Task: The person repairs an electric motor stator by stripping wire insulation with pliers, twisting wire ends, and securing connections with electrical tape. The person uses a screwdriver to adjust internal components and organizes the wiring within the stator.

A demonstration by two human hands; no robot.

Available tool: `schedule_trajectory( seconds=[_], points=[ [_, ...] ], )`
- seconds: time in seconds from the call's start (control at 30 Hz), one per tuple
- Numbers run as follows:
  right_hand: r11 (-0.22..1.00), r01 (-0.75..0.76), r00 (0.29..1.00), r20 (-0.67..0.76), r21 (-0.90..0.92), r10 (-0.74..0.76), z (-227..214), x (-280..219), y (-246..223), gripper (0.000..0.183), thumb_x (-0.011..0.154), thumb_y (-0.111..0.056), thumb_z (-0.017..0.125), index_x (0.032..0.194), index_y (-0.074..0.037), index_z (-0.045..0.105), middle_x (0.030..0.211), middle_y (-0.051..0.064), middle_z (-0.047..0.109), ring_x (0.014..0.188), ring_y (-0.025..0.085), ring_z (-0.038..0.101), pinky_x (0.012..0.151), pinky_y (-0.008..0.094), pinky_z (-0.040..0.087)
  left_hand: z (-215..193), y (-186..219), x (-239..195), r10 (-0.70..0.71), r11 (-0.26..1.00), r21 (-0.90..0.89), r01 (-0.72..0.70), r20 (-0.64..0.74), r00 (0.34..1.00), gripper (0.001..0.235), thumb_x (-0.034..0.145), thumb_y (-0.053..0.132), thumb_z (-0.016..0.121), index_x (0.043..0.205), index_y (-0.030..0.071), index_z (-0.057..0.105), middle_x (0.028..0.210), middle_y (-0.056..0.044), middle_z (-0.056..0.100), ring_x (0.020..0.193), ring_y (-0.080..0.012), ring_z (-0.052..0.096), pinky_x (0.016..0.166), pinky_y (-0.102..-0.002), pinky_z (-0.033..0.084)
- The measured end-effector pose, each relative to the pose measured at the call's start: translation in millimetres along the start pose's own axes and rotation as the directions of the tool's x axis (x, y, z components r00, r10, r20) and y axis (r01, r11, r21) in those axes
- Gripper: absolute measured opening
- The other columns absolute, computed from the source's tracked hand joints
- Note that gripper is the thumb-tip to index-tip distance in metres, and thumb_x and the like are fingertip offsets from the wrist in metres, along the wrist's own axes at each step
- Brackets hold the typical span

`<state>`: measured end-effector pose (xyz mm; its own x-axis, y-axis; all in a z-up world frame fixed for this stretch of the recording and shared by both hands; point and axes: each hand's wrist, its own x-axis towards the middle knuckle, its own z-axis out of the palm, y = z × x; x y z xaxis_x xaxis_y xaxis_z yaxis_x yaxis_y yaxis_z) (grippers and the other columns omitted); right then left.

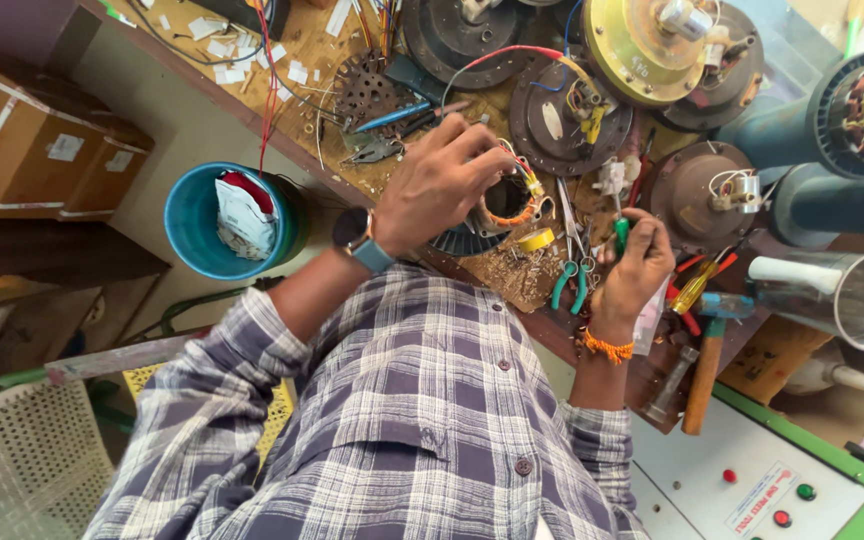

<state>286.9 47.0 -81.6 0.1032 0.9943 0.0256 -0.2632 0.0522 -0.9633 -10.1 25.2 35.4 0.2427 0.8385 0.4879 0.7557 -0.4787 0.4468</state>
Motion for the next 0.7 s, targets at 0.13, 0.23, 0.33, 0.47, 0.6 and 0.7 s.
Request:
schedule_trajectory(
  seconds=[0.13, 0.23, 0.33, 0.47, 0.6, 0.7],
  points=[
    [0.966, -0.257, 0.963, -0.095, -0.042, 0.252, -33, -21, 29, 0.03, 0.109, -0.029, 0.059, 0.11, -0.001, 0.069, 0.081, 0.0, 0.063, 0.059, 0.006, 0.051, 0.051, 0.021, 0.04, 0, -8, 13, -0.008, 1.0, -0.008, 0.008, 0.078, 0.997, 0.02, 0.094, 0.022, 0.079, 0.108, 0.012, 0.069, 0.106, -0.003, 0.063, 0.103, -0.0253, 0.057, 0.087, -0.039, 0.052],
    [0.921, -0.348, 0.937, -0.058, -0.176, 0.343, -50, -43, 49, 0.024, 0.106, -0.025, 0.064, 0.111, -0.003, 0.072, 0.08, -0.001, 0.06, 0.06, 0.005, 0.049, 0.05, 0.021, 0.039, 2, -19, 16, -0.097, 0.989, -0.105, 0.104, 0.069, 0.993, 0.025, 0.095, 0.026, 0.078, 0.112, 0.011, 0.069, 0.114, -0.004, 0.065, 0.108, -0.0263, 0.057, 0.092, -0.039, 0.051],
    [0.827, -0.34, 0.924, 0.005, -0.448, 0.382, -54, -61, 69, 0.019, 0.1, -0.019, 0.069, 0.113, -0.005, 0.074, 0.086, 0.002, 0.067, 0.064, 0.007, 0.051, 0.053, 0.024, 0.038, 8, -49, 32, -0.001, 0.974, -0.219, 0.052, 0.228, 0.974, 0.034, 0.099, 0.029, 0.079, 0.122, 0.007, 0.069, 0.123, -0.006, 0.068, 0.113, -0.028, 0.056, 0.097, -0.043, 0.047],
    [0.677, 0.081, 0.969, 0.217, -0.731, 0.118, -48, -69, 89, 0.017, 0.096, -0.014, 0.073, 0.108, -0.004, 0.076, 0.097, 0.008, 0.076, 0.084, 0.016, 0.071, 0.076, 0.032, 0.054, 11, -85, 53, 0.153, 0.88, -0.457, 0.129, 0.529, 0.834, 0.034, 0.097, 0.031, 0.078, 0.118, 0.007, 0.07, 0.117, -0.007, 0.072, 0.111, -0.024, 0.065, 0.094, -0.042, 0.05],
    [0.543, 0.145, 0.97, 0.228, -0.827, 0.089, -42, -65, 99, 0.02, 0.093, -0.015, 0.073, 0.108, -0.003, 0.074, 0.101, 0.014, 0.074, 0.086, 0.027, 0.07, 0.077, 0.038, 0.055, 14, -98, 78, 0.129, 0.909, -0.365, 0.202, 0.707, 0.696, 0.029, 0.091, 0.032, 0.075, 0.105, 0.007, 0.07, 0.094, -0.005, 0.074, 0.089, -0.0202, 0.071, 0.082, -0.039, 0.057],
    [0.514, 0.249, 0.962, 0.271, -0.821, -0.033, -38, -58, 102, 0.018, 0.098, -0.016, 0.072, 0.109, -0.002, 0.073, 0.104, 0.015, 0.073, 0.09, 0.028, 0.07, 0.08, 0.038, 0.056, 20, -100, 94, 0.187, 0.928, -0.359, 0.099, 0.678, 0.711, 0.022, 0.093, 0.031, 0.075, 0.101, 0.01, 0.073, 0.091, -0.004, 0.073, 0.086, -0.0203, 0.069, 0.083, -0.039, 0.055]
  ],
)
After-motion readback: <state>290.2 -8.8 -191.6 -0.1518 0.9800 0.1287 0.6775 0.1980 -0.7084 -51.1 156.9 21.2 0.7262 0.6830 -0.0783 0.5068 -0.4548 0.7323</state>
